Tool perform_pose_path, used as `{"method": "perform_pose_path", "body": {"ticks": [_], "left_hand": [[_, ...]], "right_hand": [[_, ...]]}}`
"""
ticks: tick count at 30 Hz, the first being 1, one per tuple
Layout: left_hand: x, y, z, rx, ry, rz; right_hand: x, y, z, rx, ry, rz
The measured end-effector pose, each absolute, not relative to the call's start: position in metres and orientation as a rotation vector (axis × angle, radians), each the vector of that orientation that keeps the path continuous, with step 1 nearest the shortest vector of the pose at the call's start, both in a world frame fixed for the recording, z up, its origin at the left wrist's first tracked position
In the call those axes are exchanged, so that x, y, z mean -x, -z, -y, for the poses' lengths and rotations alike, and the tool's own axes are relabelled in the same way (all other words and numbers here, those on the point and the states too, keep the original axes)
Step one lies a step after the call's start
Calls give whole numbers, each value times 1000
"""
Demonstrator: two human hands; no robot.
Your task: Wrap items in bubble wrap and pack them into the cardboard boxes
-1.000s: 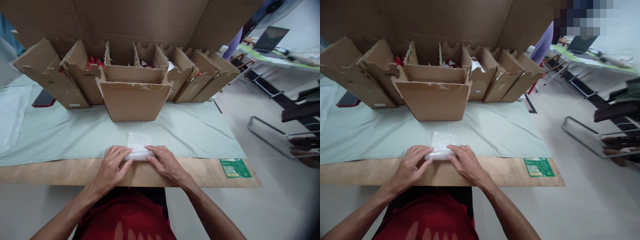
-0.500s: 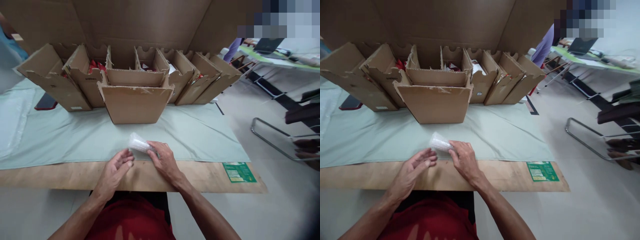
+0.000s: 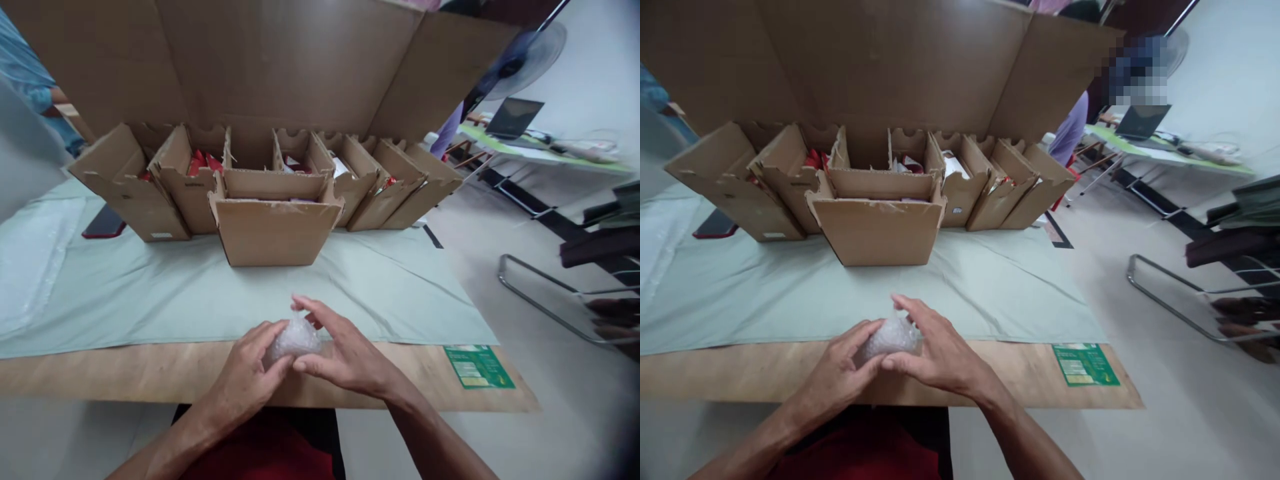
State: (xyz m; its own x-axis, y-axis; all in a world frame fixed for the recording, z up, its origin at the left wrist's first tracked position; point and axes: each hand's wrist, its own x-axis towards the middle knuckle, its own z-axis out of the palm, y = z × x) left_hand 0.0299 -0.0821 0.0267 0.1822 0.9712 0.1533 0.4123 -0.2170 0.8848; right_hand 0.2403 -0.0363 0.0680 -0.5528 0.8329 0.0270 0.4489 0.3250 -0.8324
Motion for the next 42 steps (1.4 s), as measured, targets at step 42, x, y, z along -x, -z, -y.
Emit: {"method": "perform_pose_path", "body": {"ticks": [42], "left_hand": [[47, -122, -63, -2753, -1071, -1314]], "right_hand": [[-233, -200, -127, 1076, -544, 2033]]}}
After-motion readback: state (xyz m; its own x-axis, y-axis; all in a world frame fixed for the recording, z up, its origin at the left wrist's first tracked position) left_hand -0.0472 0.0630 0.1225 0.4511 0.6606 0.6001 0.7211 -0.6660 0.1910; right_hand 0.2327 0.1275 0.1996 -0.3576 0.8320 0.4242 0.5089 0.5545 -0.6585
